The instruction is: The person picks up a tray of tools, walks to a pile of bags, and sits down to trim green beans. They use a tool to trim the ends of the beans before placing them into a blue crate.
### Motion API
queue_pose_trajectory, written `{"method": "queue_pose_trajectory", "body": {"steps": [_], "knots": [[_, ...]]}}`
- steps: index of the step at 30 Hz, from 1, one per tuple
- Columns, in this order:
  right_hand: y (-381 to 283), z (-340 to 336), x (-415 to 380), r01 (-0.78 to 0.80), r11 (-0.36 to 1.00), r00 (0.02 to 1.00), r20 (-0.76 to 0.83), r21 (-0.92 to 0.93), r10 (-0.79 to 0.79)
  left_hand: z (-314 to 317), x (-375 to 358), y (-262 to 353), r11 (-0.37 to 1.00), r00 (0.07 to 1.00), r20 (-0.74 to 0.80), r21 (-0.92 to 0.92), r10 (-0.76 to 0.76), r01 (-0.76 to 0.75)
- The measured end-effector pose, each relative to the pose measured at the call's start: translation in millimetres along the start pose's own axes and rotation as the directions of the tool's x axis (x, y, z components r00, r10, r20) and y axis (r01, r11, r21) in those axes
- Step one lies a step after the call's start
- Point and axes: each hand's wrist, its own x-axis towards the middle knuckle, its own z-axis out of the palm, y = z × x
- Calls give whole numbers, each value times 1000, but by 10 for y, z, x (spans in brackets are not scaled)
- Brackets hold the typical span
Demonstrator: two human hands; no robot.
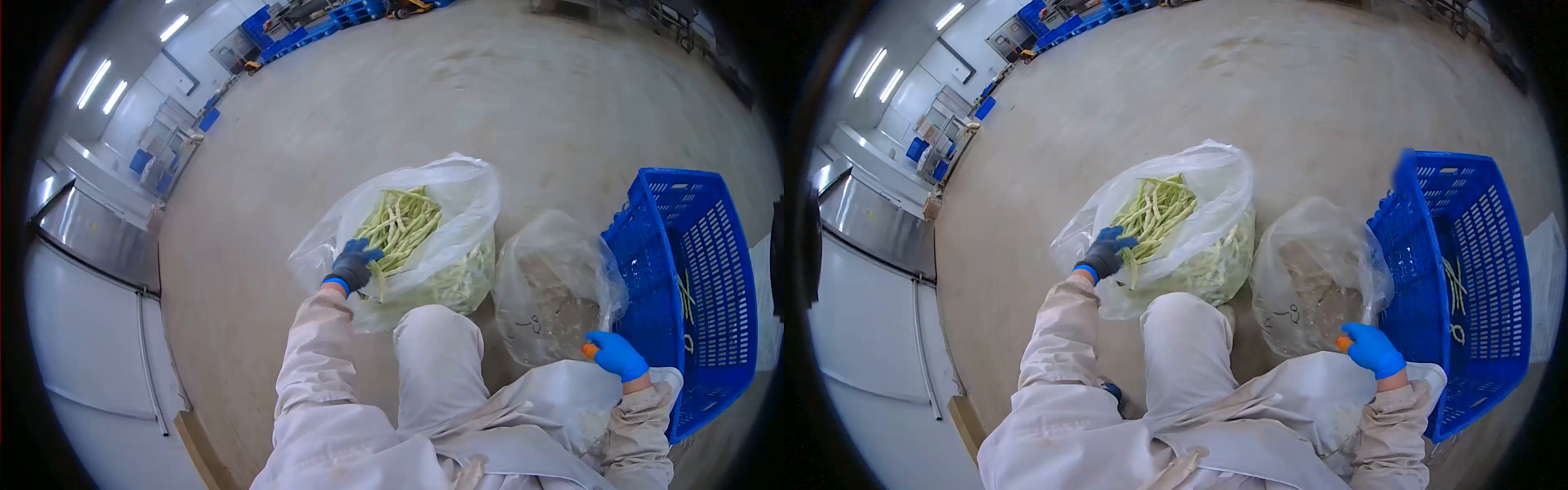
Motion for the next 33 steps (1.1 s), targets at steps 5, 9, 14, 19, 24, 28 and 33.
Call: {"method": "queue_pose_trajectory", "body": {"steps": [5,9,14,19,24,28,33], "knots": [[-54,7,94,-79,997,996,36,20,79,99,29,-30,988,986,-96,81,136,-128],[40,76,170,-77,997,995,64,-2,77,39,152,-260,736,997,4,-675,-82,63],[148,111,214,-56,998,997,54,0,56,83,195,14,931,921,-137,55,364,-360],[-12,37,217,-103,995,992,69,13,102,19,253,144,974,984,-78,-148,163,-173],[24,43,229,-95,995,992,88,1,95,48,457,-87,762,974,-144,-646,-172,39],[85,93,264,-84,996,994,69,-7,84,162,597,24,984,932,353,-119,-83,133],[62,81,264,-60,998,997,52,-4,60,216,333,555,979,958,244,172,-152,112]]}}
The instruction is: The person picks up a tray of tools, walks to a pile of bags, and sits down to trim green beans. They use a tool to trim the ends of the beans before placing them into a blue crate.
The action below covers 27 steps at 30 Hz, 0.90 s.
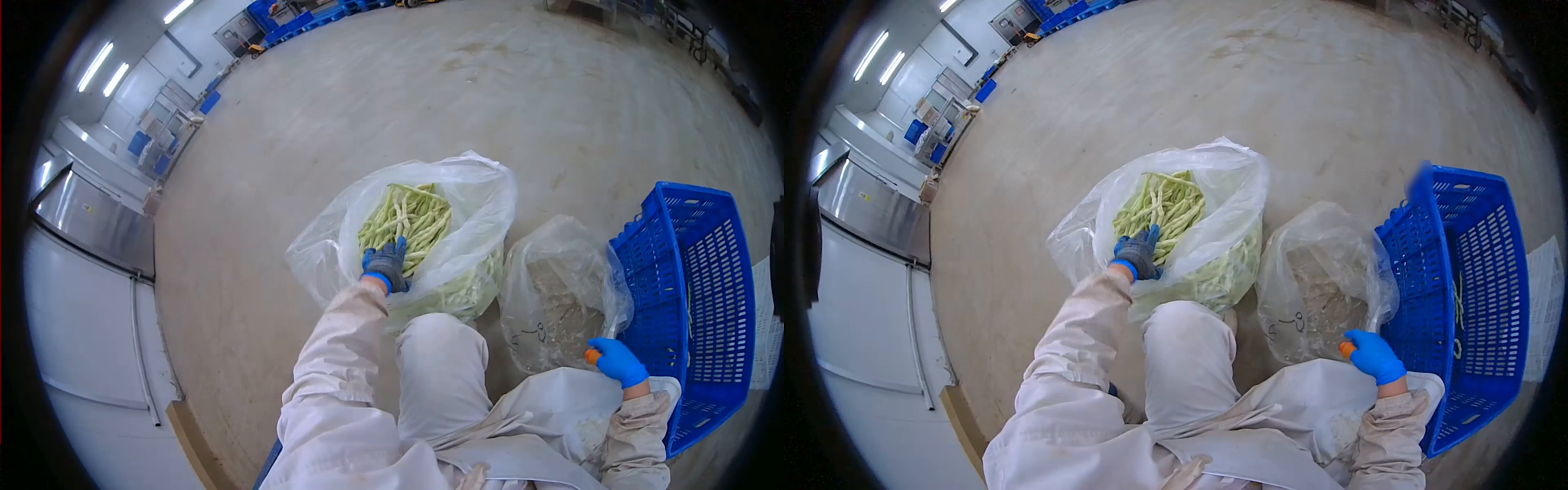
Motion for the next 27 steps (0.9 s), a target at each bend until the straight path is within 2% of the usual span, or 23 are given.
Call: {"method": "queue_pose_trajectory", "body": {"steps": [1,3,5,7,8,9,11,12,13,15,16,18,19,21,22,23,25,26,27], "knots": [[-29,-27,0,-6,1000,1000,9,-6,6,54,-44,58,1000,1000,1,3,0,0],[-27,-40,4,-16,1000,1000,9,-13,16,118,-59,152,957,977,62,-194,-205,214],[-2,-8,-3,-18,1000,1000,9,12,18,186,26,6,940,973,50,-252,-225,230],[-27,-11,-24,-23,1000,1000,11,18,22,383,258,-363,886,999,-7,-462,-36,29],[-39,-26,-29,-25,999,1000,7,26,25,248,211,-453,756,999,1,-654,43,-32],[-41,-34,-33,-25,999,1000,5,28,25,86,151,-508,758,999,-1,-652,45,-35],[-47,-43,-33,-7,1000,1000,-11,6,7,-234,49,-575,689,970,158,-725,185,-13],[-46,-41,-28,-7,1000,1000,-10,9,7,-320,55,-602,613,945,296,-775,140,152],[-42,-38,-17,-4,1000,1000,-3,11,4,-269,70,-688,540,969,220,-833,114,125],[-20,-15,-1,-4,1000,1000,5,13,4,-245,114,-744,643,948,299,-748,106,163],[-8,-4,5,21,1000,1000,-10,12,-20,-102,192,-777,641,947,302,-749,106,167],[6,12,17,48,999,999,-22,11,-48,57,287,-768,912,975,190,-409,120,-32],[6,16,22,26,1000,1000,-18,18,-25,55,295,-764,913,975,188,-407,118,-32],[-9,9,30,0,1000,1000,-18,26,1,61,304,-709,880,937,334,-469,102,71],[-37,-6,30,-2,1000,1000,-9,11,3,197,273,-708,860,976,207,-507,69,47],[-48,-8,25,-3,1000,1000,4,-2,3,322,272,-699,860,975,209,-509,70,47],[-13,0,39,5,1000,1000,15,-3,-5,96,59,-366,919,991,67,-373,-112,129],[-12,12,54,14,1000,1000,21,-2,-14,198,61,-272,976,985,-59,-157,-161,150],[-28,24,67,16,1000,1000,18,2,-16,141,39,-156,977,985,-61,-152,-160,149]]}}
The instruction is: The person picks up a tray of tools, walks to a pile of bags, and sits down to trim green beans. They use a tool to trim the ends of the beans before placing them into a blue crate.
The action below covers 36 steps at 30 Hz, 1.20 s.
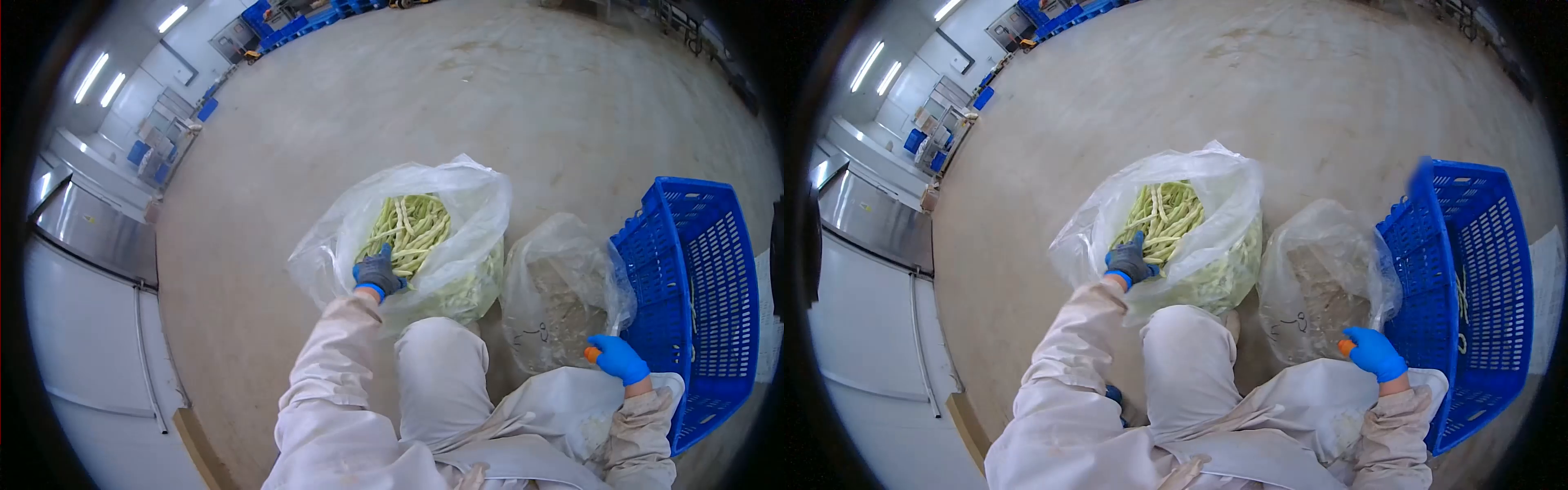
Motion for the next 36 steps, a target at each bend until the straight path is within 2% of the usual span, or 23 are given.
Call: {"method": "queue_pose_trajectory", "body": {"steps": [2,4,6,7,8,10,11,14,15,18,19,22,24,25,26,27,28,29,31,32,34,36], "knots": [[-20,3,14,17,1000,999,-40,-3,-17,-123,-99,202,993,993,40,30,-115,113],[-41,3,16,11,1000,999,-36,0,-11,-38,-60,131,996,997,-19,37,-77,78],[-44,-10,5,9,1000,1000,-30,7,-8,-37,30,-53,995,992,122,-90,-19,30],[-40,-14,-11,16,1000,999,-43,15,-15,-39,10,-188,973,994,80,-223,75,-56],[-37,-16,-23,23,999,998,-55,26,-22,-42,-22,-326,974,994,79,-219,75,-56],[-47,-47,-39,28,999,998,-61,24,-26,-113,-99,-540,867,993,-19,-484,120,-115],[-55,-49,-46,29,999,998,-63,17,-28,-143,-128,-625,870,993,-15,-481,118,-111],[-81,-50,-32,44,999,996,-72,-17,-45,-309,-246,-771,562,988,-38,-819,150,-117],[-115,-64,-28,47,999,996,-71,-15,-48,-356,-257,-763,491,986,-60,-862,156,-130],[-186,-77,-29,7,1000,998,-62,6,-7,-521,-153,-605,573,986,-137,-802,94,-167],[-155,-53,-18,12,1000,998,-67,24,-11,-541,-63,-524,598,990,-115,-789,83,-141],[-76,1,16,16,1000,998,-66,14,-15,-342,386,-292,657,982,-82,-734,170,-175],[-82,-27,7,13,1000,998,-62,-15,-14,-175,604,-29,836,987,-103,-526,123,-159],[-128,-40,0,17,1000,998,-60,-18,-18,-204,585,144,895,984,-89,-409,156,-179],[-142,-55,-7,21,1000,998,-57,-22,-22,-193,607,286,938,993,3,-329,122,-114],[-106,-58,-1,16,1000,998,-63,-24,-18,-179,604,441,967,998,6,-246,68,-64],[-62,-33,16,27,1000,998,-57,-14,-28,-140,599,577,987,1000,4,-158,15,-14],[-34,-18,17,38,999,998,-48,-3,-38,-98,579,699,987,1000,4,-158,21,-20],[-76,-47,-1,21,1000,999,-46,5,-21,-11,518,859,996,994,-78,36,-82,85],[-109,-74,-8,8,1000,999,-49,10,-8,-9,512,885,996,994,-79,36,-75,78],[-191,-115,-19,-22,999,999,-44,31,24,-144,483,951,998,991,131,50,-35,29],[-182,-95,-29,-50,997,998,-27,55,52,-132,501,917,998,984,170,13,-58,57]]}}
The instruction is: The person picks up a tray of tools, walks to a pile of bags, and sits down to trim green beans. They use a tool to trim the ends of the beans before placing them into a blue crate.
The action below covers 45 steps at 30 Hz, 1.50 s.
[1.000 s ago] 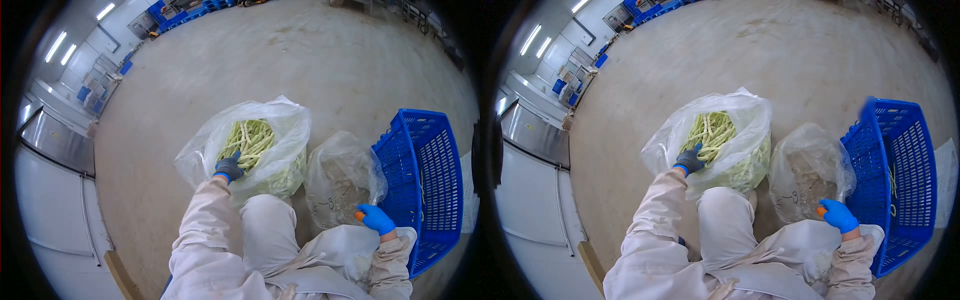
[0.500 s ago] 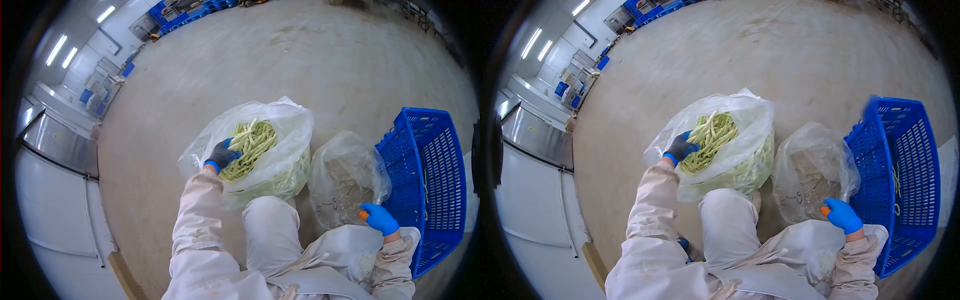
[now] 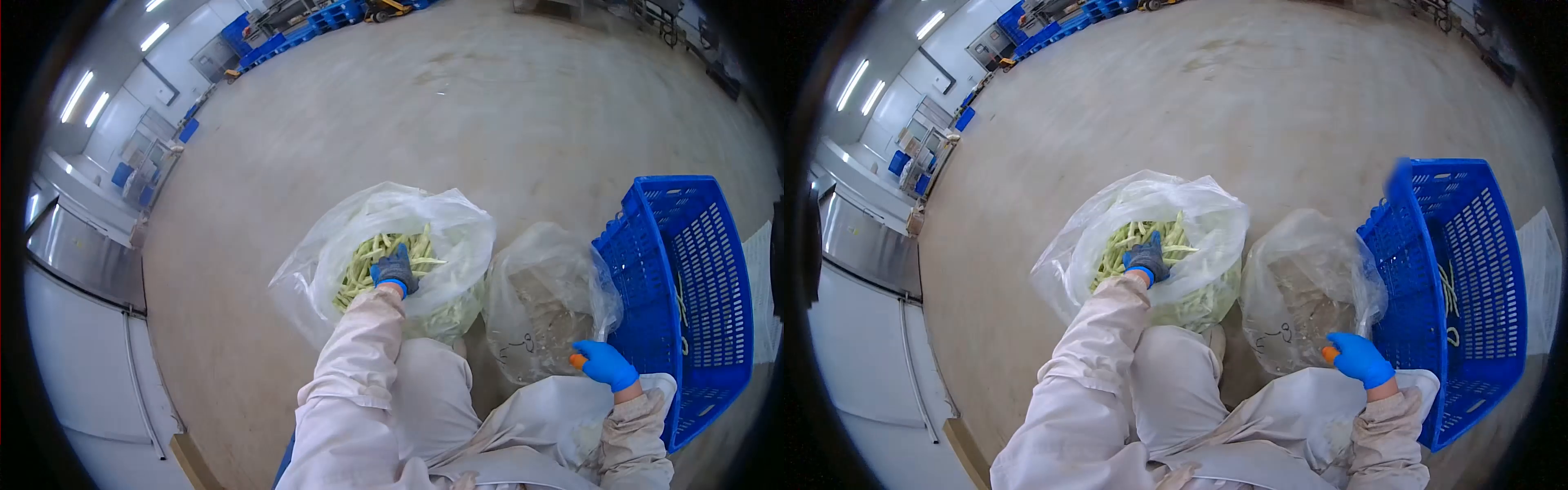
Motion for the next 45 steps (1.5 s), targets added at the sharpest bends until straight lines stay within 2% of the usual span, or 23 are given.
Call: {"method": "queue_pose_trajectory", "body": {"steps": [2,4,6,7,8,11,14,18,19,20,24,26,27,28,30,31,32,34,36,39,42,44,45], "knots": [[44,9,16,75,995,997,-17,-69,-76,158,73,-31,997,995,-100,77,-13,21],[-40,-26,7,30,998,999,-21,-48,-31,48,55,-81,999,997,-75,53,13,-9],[-9,-20,-14,-12,1000,1000,-8,-25,12,-5,117,-263,983,983,49,-58,180,-177],[68,24,8,35,998,999,-11,-45,-36,-23,113,-376,954,967,-27,-160,253,-254],[130,54,35,86,994,996,-13,-67,-87,-61,110,-495,956,969,-24,-157,246,-247],[239,103,72,134,989,989,-58,-54,-137,-272,-34,-759,741,935,-83,-588,345,-325],[44,11,24,83,997,996,-32,-1,-83,-342,-145,-976,665,956,-61,-706,286,-244],[161,70,52,136,989,989,-47,-50,-138,-253,-250,-1148,764,897,-29,-513,441,-392],[152,69,52,123,992,991,-46,-16,-124,-341,-368,-1092,751,949,32,-621,313,-227],[141,59,53,108,994,993,-48,17,-107,-342,-361,-1135,752,950,30,-619,312,-228],[87,30,42,87,996,995,-36,-26,-88,-421,-375,-1219,708,944,-49,-649,325,-278],[122,52,55,99,995,994,-51,8,-99,-495,-366,-1286,564,932,-276,-742,235,-363],[100,41,45,105,994,993,-51,8,-105,-694,-493,-1222,663,919,-305,-638,250,-392],[64,16,33,115,993,991,-65,-31,-117,-783,-542,-1201,666,917,-311,-633,248,-395],[5,-11,25,132,990,986,-95,-57,-136,-1008,-634,-1157,285,906,-388,-860,171,-423],[-11,-22,24,123,992,988,-90,-35,-125,-1134,-680,-1135,208,907,-389,-885,164,-417],[-25,-32,27,114,993,990,-87,-14,-115,-1231,-741,-1084,218,900,-402,-875,170,-432],[26,-22,58,118,993,985,-128,-16,-120,-1437,-1041,-754,-275,820,-534,-836,205,-476],[32,29,50,102,995,979,-179,-7,-101,-1483,-1288,-380,-420,814,-537,-806,223,-417],[-36,12,52,244,930,915,-384,273,-127,-1310,-1644,239,-598,762,-529,-766,375,-237],[-263,-126,-99,377,813,838,-537,444,-96,-969,-1971,796,-640,736,-452,-768,505,-33],[-467,-291,-214,596,536,748,-656,598,-100,-683,-2134,1085,-643,656,-447,-762,607,75],[-594,-400,-306,647,564,679,-724,513,-121,-554,-2222,1199,-626,628,-430,-771,648,118]]}}
